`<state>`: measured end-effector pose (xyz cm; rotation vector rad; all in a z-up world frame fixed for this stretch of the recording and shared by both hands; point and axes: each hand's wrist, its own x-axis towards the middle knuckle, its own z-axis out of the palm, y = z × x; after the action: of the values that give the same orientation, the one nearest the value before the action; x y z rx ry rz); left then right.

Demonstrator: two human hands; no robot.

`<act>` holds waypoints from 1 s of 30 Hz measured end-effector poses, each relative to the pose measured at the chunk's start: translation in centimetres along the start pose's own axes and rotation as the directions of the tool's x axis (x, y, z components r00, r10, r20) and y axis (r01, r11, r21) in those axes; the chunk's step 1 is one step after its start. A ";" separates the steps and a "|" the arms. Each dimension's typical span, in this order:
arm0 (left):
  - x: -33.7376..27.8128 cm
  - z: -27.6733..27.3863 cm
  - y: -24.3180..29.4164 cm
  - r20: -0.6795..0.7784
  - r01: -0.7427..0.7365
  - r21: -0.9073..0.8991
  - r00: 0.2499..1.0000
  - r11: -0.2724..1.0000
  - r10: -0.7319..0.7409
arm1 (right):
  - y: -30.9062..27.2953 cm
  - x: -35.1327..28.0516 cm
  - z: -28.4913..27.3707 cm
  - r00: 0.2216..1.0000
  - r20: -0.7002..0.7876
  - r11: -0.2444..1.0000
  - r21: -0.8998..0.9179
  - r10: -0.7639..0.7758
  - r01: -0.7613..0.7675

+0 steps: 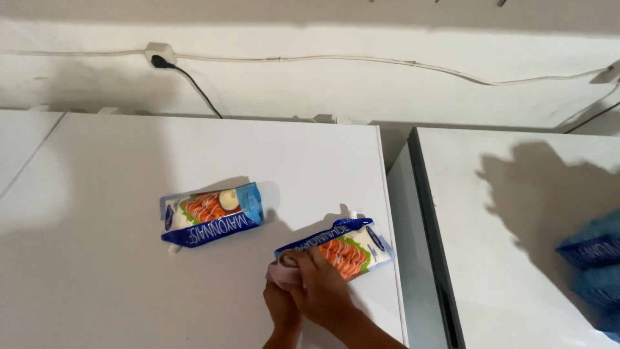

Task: Wiping down pouches of mayonnaise with a cleaning cloth and arranging them on a grocery store shelf.

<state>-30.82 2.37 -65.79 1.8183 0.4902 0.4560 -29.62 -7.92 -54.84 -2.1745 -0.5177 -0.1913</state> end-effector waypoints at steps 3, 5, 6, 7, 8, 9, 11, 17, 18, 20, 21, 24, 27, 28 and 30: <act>0.3 -0.2 -0.6 0.002 -0.006 0.116 1.000 0.993 0.006 | 4.0 0.0 1.6 0.993 0.092 0.971 -0.221 -0.069 0.088; 0.6 0.0 -1.4 0.020 0.146 0.186 0.988 0.972 -0.152 | 7.3 0.6 -0.7 0.991 0.116 0.904 -0.415 -0.062 0.105; 0.7 0.0 -1.9 0.022 0.290 0.254 0.952 0.923 -0.306 | 8.8 0.8 -1.7 0.988 0.143 0.797 -0.589 -0.057 0.131; 0.8 0.0 -2.1 0.020 0.296 0.252 0.950 0.921 -0.311 | 9.0 1.4 -3.4 0.987 0.149 0.797 -0.589 -0.057 0.135; 0.9 -0.1 -2.2 0.033 0.288 0.234 0.952 0.929 -0.304 | 9.1 2.1 -5.1 0.961 0.062 0.727 -0.667 0.270 -0.162; 1.0 -0.2 -2.4 0.039 0.281 0.211 0.955 0.936 -0.296 | 9.3 2.9 -6.8 0.831 -0.054 0.562 -0.712 0.554 -0.421; 1.5 -0.6 -1.8 0.064 0.288 0.206 0.950 0.935 -0.306 | 11.7 2.9 -6.7 0.875 -0.096 0.629 -0.658 0.474 -0.413; 1.3 -1.1 0.3 0.130 0.329 0.207 0.924 0.922 -0.359 | 4.9 3.4 -0.2 0.997 0.000 0.976 -0.203 -0.083 0.082; 1.2 -1.3 0.3 0.141 0.335 0.215 0.919 0.917 -0.368 | 2.5 3.5 1.1 0.973 0.181 0.986 -0.062 -0.143 0.157; 1.0 -1.3 -0.8 0.135 0.128 0.148 0.980 0.981 -0.148 | 4.0 3.9 2.5 0.946 0.302 0.960 -0.209 -0.120 0.188; 0.7 -1.2 -1.5 0.117 -0.083 0.077 0.990 0.994 0.073 | 4.8 3.8 3.1 0.905 0.420 0.908 -0.349 -0.072 0.233; 0.6 -0.4 -1.4 0.074 0.237 0.166 0.965 0.957 -0.251 | 7.6 6.6 -2.3 0.896 0.360 0.792 -0.610 0.260 0.015; 0.8 -0.5 -0.6 0.124 0.227 0.180 0.960 0.957 -0.251 | 8.7 7.7 -3.1 0.839 0.287 0.594 -0.803 0.462 -0.053; 0.8 -0.3 -0.8 0.127 0.227 0.178 0.959 0.957 -0.251 | 8.4 7.5 -3.1 0.839 0.285 0.591 -0.805 0.464 -0.054; 1.2 -0.5 -1.6 0.105 0.214 0.152 0.967 0.965 -0.231 | 7.7 7.3 -2.4 0.882 0.072 0.596 -0.763 0.465 -0.251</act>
<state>-30.23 3.81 -67.07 1.8853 0.6470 0.1586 -19.63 -11.78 -56.65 -3.0936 -0.1040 0.1639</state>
